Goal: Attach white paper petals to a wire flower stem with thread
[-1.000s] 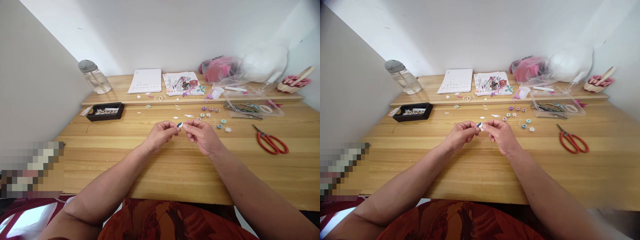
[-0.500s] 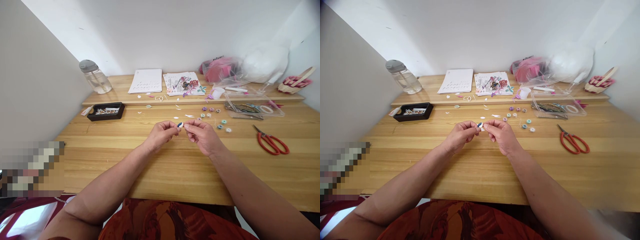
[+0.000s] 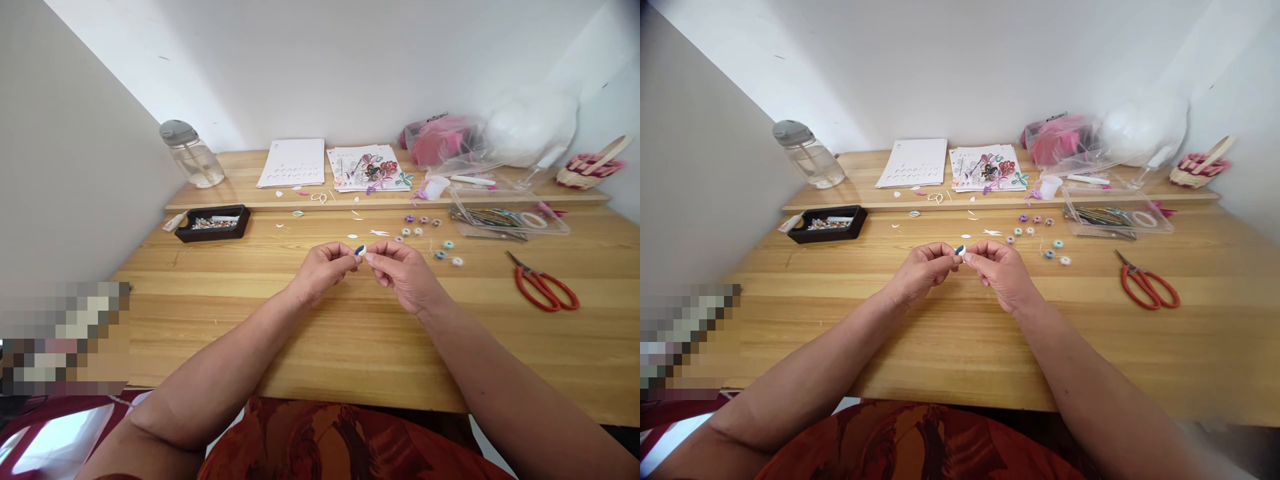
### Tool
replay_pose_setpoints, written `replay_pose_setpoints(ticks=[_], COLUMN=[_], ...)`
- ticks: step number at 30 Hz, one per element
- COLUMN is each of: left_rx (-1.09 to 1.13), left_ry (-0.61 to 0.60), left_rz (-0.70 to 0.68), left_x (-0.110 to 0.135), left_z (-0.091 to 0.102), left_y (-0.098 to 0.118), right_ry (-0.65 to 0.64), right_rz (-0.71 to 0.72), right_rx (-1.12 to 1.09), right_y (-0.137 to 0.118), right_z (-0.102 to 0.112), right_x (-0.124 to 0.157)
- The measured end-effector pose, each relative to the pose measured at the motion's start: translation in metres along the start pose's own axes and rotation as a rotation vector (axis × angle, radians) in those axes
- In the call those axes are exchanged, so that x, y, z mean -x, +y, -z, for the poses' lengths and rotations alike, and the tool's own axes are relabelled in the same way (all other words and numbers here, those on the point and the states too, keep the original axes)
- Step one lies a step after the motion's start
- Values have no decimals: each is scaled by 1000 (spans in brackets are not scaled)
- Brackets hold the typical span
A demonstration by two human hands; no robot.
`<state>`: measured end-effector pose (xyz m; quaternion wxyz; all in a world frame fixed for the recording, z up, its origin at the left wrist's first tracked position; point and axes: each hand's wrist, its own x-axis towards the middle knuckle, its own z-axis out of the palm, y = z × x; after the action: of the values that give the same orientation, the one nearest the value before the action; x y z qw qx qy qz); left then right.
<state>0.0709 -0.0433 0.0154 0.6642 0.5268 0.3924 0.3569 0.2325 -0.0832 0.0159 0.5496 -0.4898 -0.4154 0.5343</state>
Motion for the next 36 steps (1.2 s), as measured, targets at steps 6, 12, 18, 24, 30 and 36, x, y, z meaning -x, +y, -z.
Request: replay_pose_setpoints(ticks=[6,12,18,24,30,36], left_rx=[-1,-21,-40,-53,9,86], left_ry=[9,10,5,-32,-40,-14], left_rz=[-13,-6,-18,-4,24,47], left_x=[-1,0,1,0,0,0], left_z=[0,0,-1,0,-1,-1], left_y=[-2,-1,-1,-3,-3,-1], right_ry=[4,18,11,18,24,21], right_rz=[3,-2,4,-4,-21,-49], right_rx=[-2,-30,-27,-8,-10,-53], right_y=[-1,-2,-1,0,0,-2], right_z=[1,2,1,0,1,4], right_x=[0,-1,-1,0,-1,-1])
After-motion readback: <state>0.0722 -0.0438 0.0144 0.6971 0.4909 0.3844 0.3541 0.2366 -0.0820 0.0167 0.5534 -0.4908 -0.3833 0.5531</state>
